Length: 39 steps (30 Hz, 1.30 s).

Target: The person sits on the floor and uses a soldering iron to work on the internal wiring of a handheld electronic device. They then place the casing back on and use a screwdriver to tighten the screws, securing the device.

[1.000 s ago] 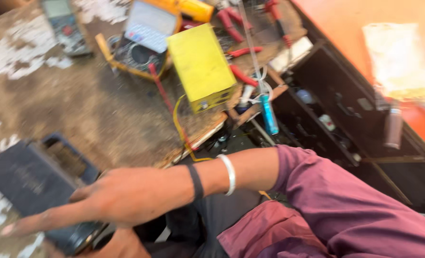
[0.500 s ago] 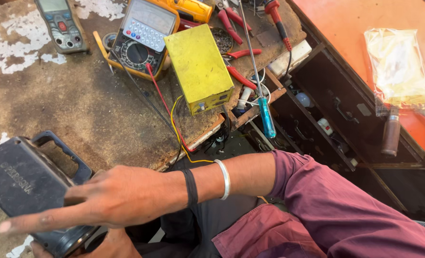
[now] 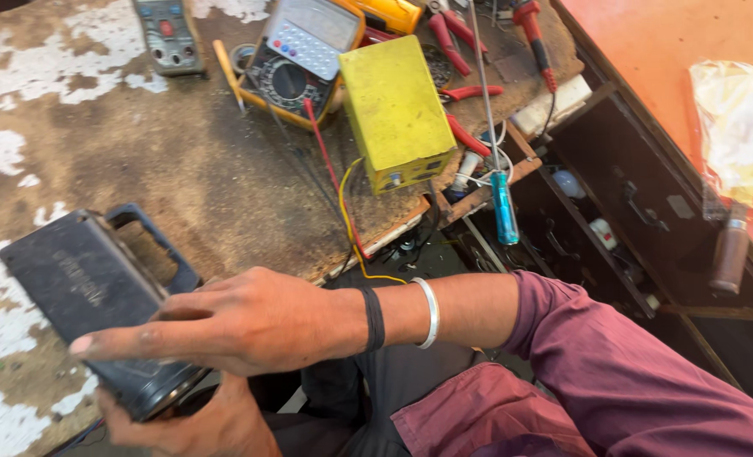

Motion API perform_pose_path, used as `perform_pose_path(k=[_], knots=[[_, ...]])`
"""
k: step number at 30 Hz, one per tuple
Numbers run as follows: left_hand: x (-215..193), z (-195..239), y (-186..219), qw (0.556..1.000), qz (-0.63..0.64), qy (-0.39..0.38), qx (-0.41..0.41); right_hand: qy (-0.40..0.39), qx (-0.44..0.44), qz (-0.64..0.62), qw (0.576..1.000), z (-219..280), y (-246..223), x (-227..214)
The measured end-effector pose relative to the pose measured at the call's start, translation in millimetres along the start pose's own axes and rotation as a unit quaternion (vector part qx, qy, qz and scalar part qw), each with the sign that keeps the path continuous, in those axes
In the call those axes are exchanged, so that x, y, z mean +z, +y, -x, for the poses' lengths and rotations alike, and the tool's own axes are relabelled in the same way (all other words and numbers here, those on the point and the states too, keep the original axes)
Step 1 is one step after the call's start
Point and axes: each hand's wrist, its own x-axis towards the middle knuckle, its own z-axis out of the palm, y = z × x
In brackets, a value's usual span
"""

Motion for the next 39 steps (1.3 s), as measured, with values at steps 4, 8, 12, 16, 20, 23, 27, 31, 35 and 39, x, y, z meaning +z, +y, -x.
perform_pose_path(k=[4, 8, 12, 16, 20, 23, 27, 31, 35, 39], knots=[[-6.2, 3.8, -3.2, 0.999, -0.02, -0.024, -0.043, -0.007, -0.024, -0.006, 1.0, -8.8, -2.5, -7.7], [0.6, 2.5, -13.9, 1.0, -0.03, -0.003, -0.004, -0.065, -0.008, -0.034, 0.997, -12.9, -1.8, -11.7], [2.6, 3.7, -20.8, 0.999, -0.046, -0.01, 0.002, -0.091, -0.014, -0.043, 0.995, -13.3, 1.8, -13.7], [2.6, 2.9, -25.6, 0.997, -0.064, -0.031, 0.008, -0.1, 0.001, 0.012, 0.995, -12.5, 2.0, -12.6], [1.9, 4.3, -26.4, 0.999, -0.043, -0.027, 0.013, -0.055, -0.012, 0.001, 0.998, -14.2, -2.3, -11.9], [3.0, 2.7, -27.0, 0.999, -0.04, -0.034, 0.013, -0.055, 0.0, 0.003, 0.998, -13.9, -4.6, -15.8], [1.6, 2.6, -26.5, 0.998, -0.059, -0.032, 0.019, -0.086, 0.0, 0.027, 0.996, -13.7, -5.8, -18.3], [1.2, 1.2, -24.0, 0.998, -0.059, -0.032, -0.001, -0.072, -0.036, 0.043, 0.996, -16.0, -6.6, -17.8], [1.8, 1.1, -21.8, 0.998, -0.055, -0.019, 0.005, -0.079, -0.019, 0.052, 0.995, -18.2, -5.5, -17.6], [1.6, 1.6, -22.4, 0.997, -0.066, -0.023, -0.016, -0.094, -0.009, 0.03, 0.995, -20.2, -2.4, -17.2]])
